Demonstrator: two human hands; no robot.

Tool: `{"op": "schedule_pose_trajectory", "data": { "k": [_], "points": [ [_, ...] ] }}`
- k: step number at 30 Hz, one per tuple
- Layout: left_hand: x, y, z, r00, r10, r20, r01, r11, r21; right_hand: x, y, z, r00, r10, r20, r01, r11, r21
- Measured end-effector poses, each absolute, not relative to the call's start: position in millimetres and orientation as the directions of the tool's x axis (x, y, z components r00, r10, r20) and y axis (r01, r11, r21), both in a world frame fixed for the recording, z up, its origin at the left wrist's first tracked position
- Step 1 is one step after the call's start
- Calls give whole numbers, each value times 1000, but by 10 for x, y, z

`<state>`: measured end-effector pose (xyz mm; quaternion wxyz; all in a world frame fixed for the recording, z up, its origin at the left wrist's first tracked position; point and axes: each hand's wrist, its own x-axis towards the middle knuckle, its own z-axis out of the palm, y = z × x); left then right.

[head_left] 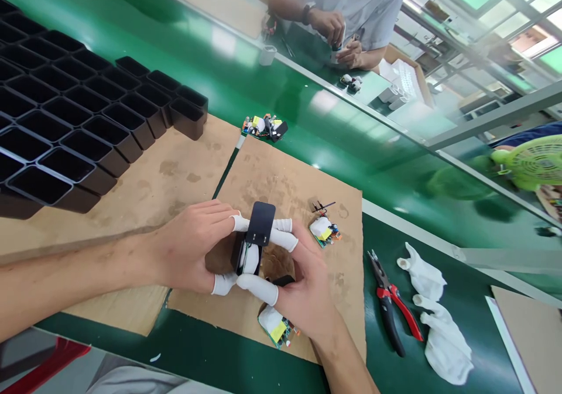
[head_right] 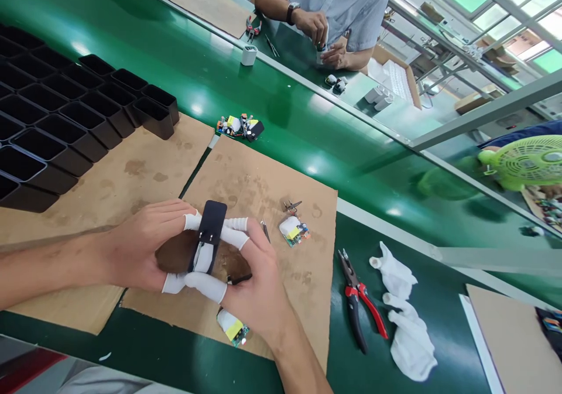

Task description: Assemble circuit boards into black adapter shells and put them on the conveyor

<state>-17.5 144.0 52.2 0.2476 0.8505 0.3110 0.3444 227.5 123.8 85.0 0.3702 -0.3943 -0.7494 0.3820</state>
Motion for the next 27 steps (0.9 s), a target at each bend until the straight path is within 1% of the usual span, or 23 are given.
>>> {"op": "schedule_pose_trajectory", "data": {
  "k": [6, 11, 14, 20, 27],
  "points": [
    [-167, 1419, 548, 560, 683, 468, 328, -702, 632, 2231, 1188, 862, -244, 963, 117, 261, 181, -948],
    [-184, 1422, 564, 542, 682, 491, 312, -706, 636, 2234, 1193, 879, -228, 972, 51, 237, 107, -966],
    [-193, 1420, 558, 531, 690, 492, 292, -694, 658, 2231, 1194, 878, -238, 970, 47, 245, 107, -963],
    [-205, 1408, 530, 532, 732, 425, 256, -618, 744, 2238, 1181, 885, -253, 965, 72, 261, 140, -955],
    [-215, 1412, 522, 531, 739, 415, 264, -609, 748, 2224, 1156, 946, -311, 943, 120, 283, 213, -935]
  ]
}}
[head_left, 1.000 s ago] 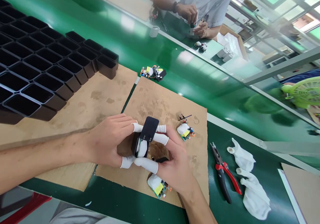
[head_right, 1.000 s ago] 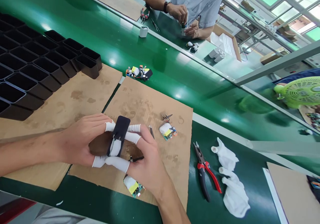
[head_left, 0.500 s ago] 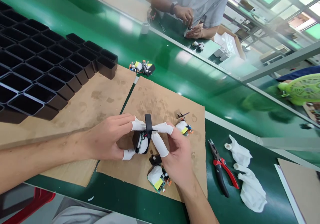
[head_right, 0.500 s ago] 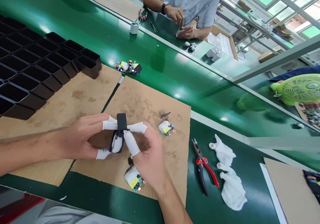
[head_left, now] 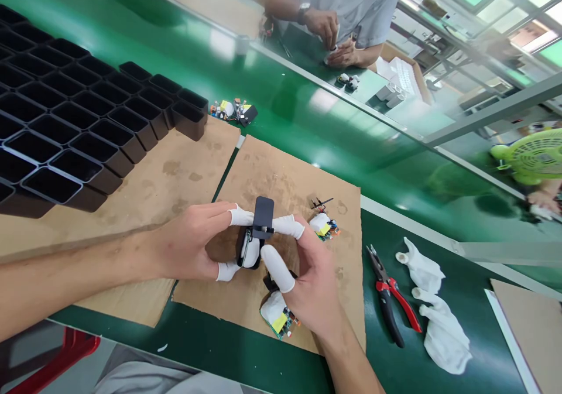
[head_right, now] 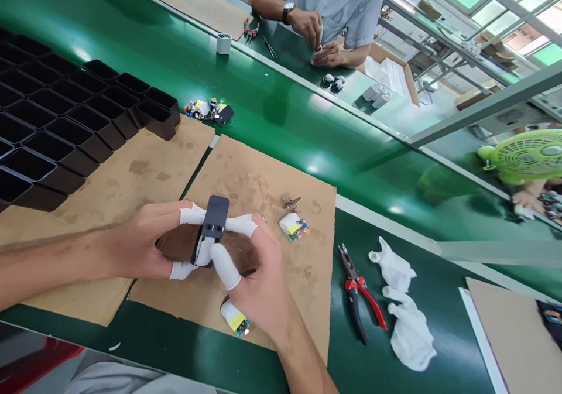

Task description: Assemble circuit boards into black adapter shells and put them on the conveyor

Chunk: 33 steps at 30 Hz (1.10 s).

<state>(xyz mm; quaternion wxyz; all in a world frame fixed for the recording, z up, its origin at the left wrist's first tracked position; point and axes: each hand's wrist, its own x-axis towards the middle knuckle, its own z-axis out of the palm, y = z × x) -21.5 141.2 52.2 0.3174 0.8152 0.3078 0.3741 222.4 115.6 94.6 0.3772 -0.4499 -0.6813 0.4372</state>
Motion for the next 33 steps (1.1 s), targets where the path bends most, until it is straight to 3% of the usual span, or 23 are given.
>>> {"op": "schedule_pose_trajectory", "data": {
  "k": [10, 16, 24, 26, 29, 33],
  "points": [
    [-208, 1401, 574, 509, 748, 425, 250, -601, 759, 2124, 1116, 982, -302, 940, 158, 411, 278, -869],
    [-206, 1408, 587, 454, 793, 405, 262, -554, 790, 2174, 1051, 979, -265, 930, 255, 493, 359, -793],
    [-173, 1371, 604, 365, 701, 612, 395, -712, 580, 2041, 853, 819, -141, 899, 416, 513, 425, -746],
    [-159, 1347, 614, 328, 725, 606, 391, -688, 611, 2025, 862, 800, -81, 937, 340, 434, 341, -834],
    [-142, 1311, 620, 265, 815, 516, 291, -577, 763, 2032, 926, 836, 29, 992, 124, 181, 117, -977],
    [-117, 1257, 611, 280, 880, 385, 54, -414, 909, 2022, 1009, 955, 4, 990, -142, -166, -139, -976]
  ]
}}
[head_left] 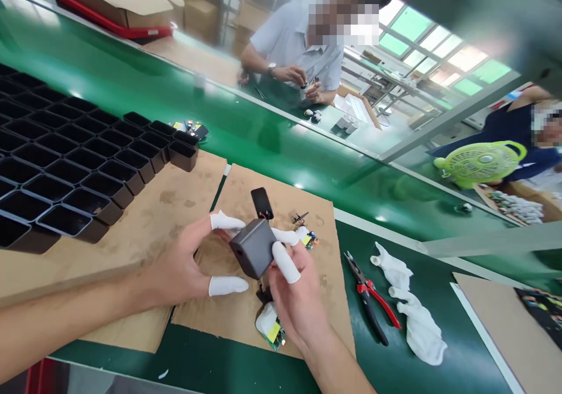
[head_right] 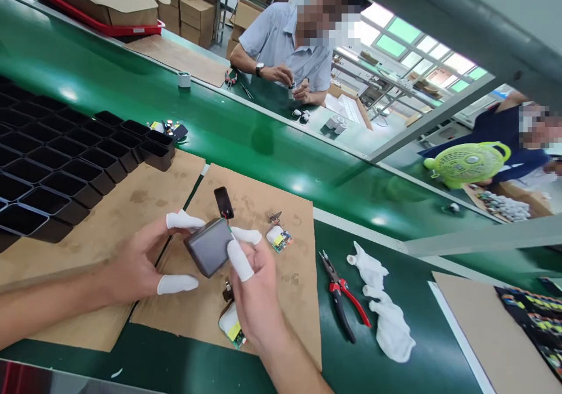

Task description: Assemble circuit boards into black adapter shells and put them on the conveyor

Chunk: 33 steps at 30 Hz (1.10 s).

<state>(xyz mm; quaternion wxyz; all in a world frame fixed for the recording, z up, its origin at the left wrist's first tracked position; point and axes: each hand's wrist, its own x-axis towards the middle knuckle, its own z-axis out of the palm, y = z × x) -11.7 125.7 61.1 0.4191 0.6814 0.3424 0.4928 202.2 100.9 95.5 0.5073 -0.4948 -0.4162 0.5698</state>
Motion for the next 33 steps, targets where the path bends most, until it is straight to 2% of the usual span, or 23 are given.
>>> {"op": "schedule_pose_trajectory", "data": {
  "k": [2, 5, 10, 14, 20, 25, 29, 33],
  "points": [
    [-94, 1231, 627, 317, 887, 336, -41, -341, 939, 1988, 1001, 1015, -36, 979, -200, -238, -203, -950],
    [-47, 1200, 712, 319, 910, 267, -74, -257, 964, 1929, 924, 1082, -81, 973, -218, -262, -231, -937],
    [61, 1130, 941, 367, 909, 199, -112, -169, 979, 1880, 799, 1135, -123, 973, -197, -303, -226, -926],
    [189, 1053, 1113, 279, 951, 137, -177, -89, 980, 1861, 801, 1157, -115, 985, -133, -293, -161, -942],
    [366, 1032, 1310, 212, 969, 128, -189, -88, 978, 1873, 817, 1159, -45, 998, -38, -248, -48, -968],
    [406, 1089, 1343, 230, 969, 87, -256, -26, 966, 1966, 861, 1084, 20, 998, 64, -153, 67, -986],
    [370, 1130, 1308, 251, 966, 66, -252, -1, 968, 2009, 920, 1039, 8, 998, 68, -168, 68, -983],
    [349, 1156, 1233, 247, 962, 112, -208, -60, 976, 1985, 934, 1013, -40, 998, 54, -225, 43, -973]
  ]
}}
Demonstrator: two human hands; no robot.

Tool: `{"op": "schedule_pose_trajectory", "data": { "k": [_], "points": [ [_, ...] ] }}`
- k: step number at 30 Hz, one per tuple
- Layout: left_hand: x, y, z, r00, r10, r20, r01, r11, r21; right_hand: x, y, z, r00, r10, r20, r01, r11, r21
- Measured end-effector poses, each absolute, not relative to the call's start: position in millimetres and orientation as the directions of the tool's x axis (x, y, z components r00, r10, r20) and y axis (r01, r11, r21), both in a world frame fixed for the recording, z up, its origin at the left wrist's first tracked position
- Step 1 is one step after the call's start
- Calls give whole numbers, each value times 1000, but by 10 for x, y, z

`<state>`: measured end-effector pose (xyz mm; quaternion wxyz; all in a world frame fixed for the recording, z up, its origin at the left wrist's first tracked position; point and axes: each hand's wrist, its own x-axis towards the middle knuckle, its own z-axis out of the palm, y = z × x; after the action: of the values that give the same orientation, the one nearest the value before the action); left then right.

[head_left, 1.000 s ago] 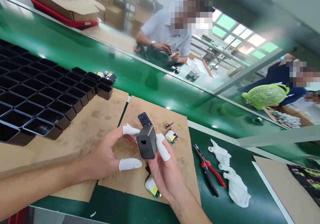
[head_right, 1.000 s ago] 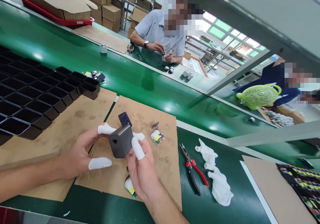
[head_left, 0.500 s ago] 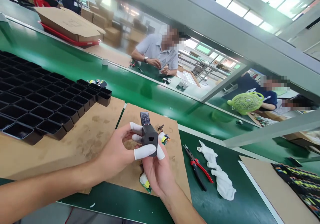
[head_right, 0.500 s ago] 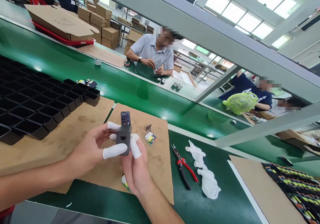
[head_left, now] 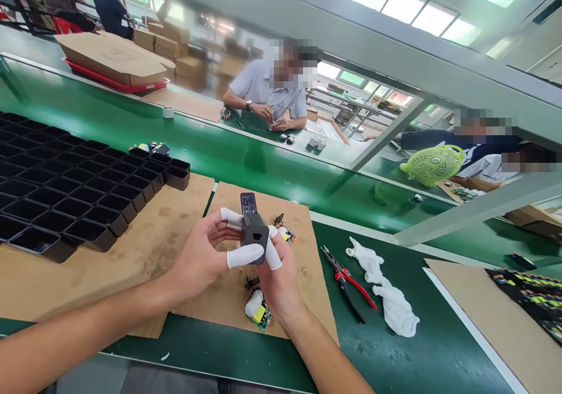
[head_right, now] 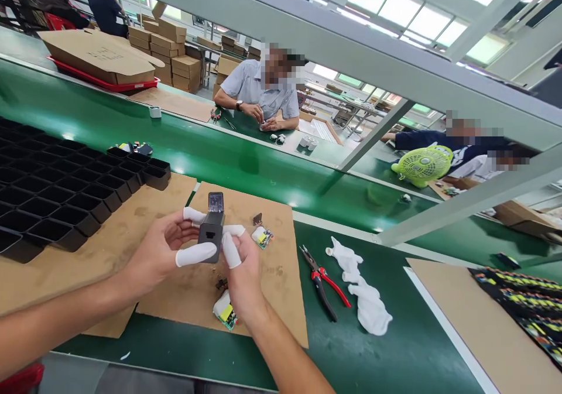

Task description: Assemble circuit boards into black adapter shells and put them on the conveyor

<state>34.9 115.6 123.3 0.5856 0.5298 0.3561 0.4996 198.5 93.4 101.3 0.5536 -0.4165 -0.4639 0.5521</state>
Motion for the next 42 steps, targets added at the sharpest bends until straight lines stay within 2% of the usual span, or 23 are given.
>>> {"op": "schedule_pose_trajectory", "data": {
  "k": [3, 6, 10, 14, 18, 20, 22, 24, 30, 35, 38, 42],
  "points": [
    [323, 1224, 1120, 258, 947, 189, -180, -145, 973, 1989, 970, 974, -28, 998, 53, -190, 46, -981],
    [258, 1361, 961, 298, 921, 249, -144, -214, 966, 2067, 1075, 908, 59, 988, 140, -59, 144, -988],
    [171, 1559, 738, 438, 876, 201, -119, -166, 979, 2231, 1225, 835, 72, 969, 235, 66, 231, -971],
    [158, 1636, 589, 540, 835, 101, -81, -67, 994, 2374, 1222, 872, -50, 964, 261, 207, 266, -942],
    [177, 1585, 553, 651, 756, 63, -104, 7, 995, 2522, 1139, 1011, -233, 896, 379, 377, 442, -814],
    [185, 1542, 564, 718, 694, 52, -113, 43, 993, 2571, 1121, 1073, -374, 847, 379, 364, 510, -780],
    [190, 1504, 579, 765, 643, 40, -116, 76, 990, 2580, 1122, 1103, -500, 800, 332, 297, 518, -802],
    [192, 1480, 594, 789, 614, 24, -116, 110, 987, 2558, 1134, 1105, -545, 780, 308, 243, 498, -832],
    [181, 1517, 611, 754, 655, 52, -138, 81, 987, 2548, 1203, 1069, -318, 862, 395, 213, 471, -856],
    [165, 1565, 611, 686, 718, 118, -144, -26, 989, 2539, 1253, 1025, -230, 902, 366, 157, 405, -900],
    [175, 1542, 605, 703, 701, 120, -135, -35, 990, 2466, 1254, 998, -150, 937, 316, 159, 338, -928],
    [203, 1500, 582, 669, 727, 153, -93, -123, 988, 2387, 1227, 1011, -27, 991, 127, 157, 130, -979]
  ]
}}
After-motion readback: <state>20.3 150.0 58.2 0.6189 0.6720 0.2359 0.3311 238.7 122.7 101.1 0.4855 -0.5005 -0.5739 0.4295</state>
